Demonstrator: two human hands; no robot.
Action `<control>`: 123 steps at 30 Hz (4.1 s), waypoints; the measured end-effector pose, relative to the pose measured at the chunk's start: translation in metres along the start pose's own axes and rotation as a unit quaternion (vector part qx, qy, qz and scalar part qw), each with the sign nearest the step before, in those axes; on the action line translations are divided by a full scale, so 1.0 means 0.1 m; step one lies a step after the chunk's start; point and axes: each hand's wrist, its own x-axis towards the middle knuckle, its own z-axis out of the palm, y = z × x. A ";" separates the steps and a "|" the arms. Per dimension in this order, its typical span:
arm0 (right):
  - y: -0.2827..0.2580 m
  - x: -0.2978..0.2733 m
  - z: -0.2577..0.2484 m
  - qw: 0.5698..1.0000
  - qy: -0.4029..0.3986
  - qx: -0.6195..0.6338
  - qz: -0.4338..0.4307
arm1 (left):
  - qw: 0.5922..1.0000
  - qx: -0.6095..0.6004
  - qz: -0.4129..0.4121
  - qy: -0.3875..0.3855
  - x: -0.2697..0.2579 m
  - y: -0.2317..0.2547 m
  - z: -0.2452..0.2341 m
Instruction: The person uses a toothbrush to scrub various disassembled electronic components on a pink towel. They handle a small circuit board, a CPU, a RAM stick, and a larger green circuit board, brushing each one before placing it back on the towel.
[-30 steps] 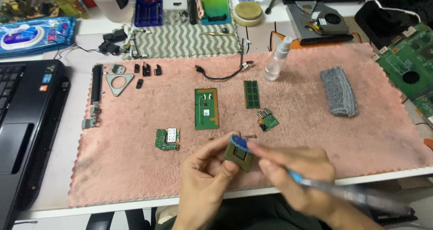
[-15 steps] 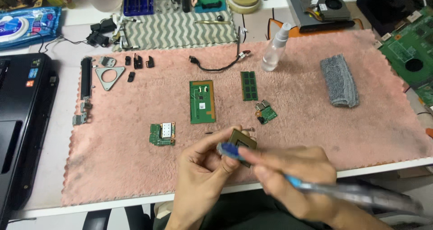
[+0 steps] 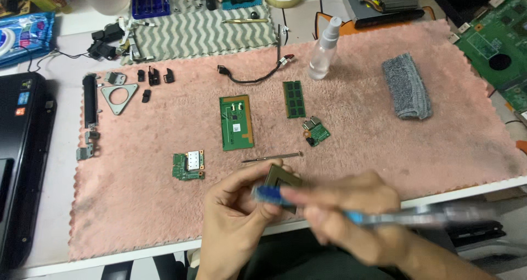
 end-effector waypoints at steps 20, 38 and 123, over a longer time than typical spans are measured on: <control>-0.06 0.02 0.05 0.997 0.004 -0.071 -0.017 | 1.000 -0.027 0.006 0.002 0.06 -0.06 -0.04; 0.28 0.07 0.05 0.997 0.075 -0.032 0.015 | 0.997 0.033 0.021 0.070 0.07 -0.08 -0.09; 0.07 0.36 0.42 0.978 0.082 -0.179 0.060 | 0.940 -0.232 -0.181 0.172 0.04 0.30 -0.32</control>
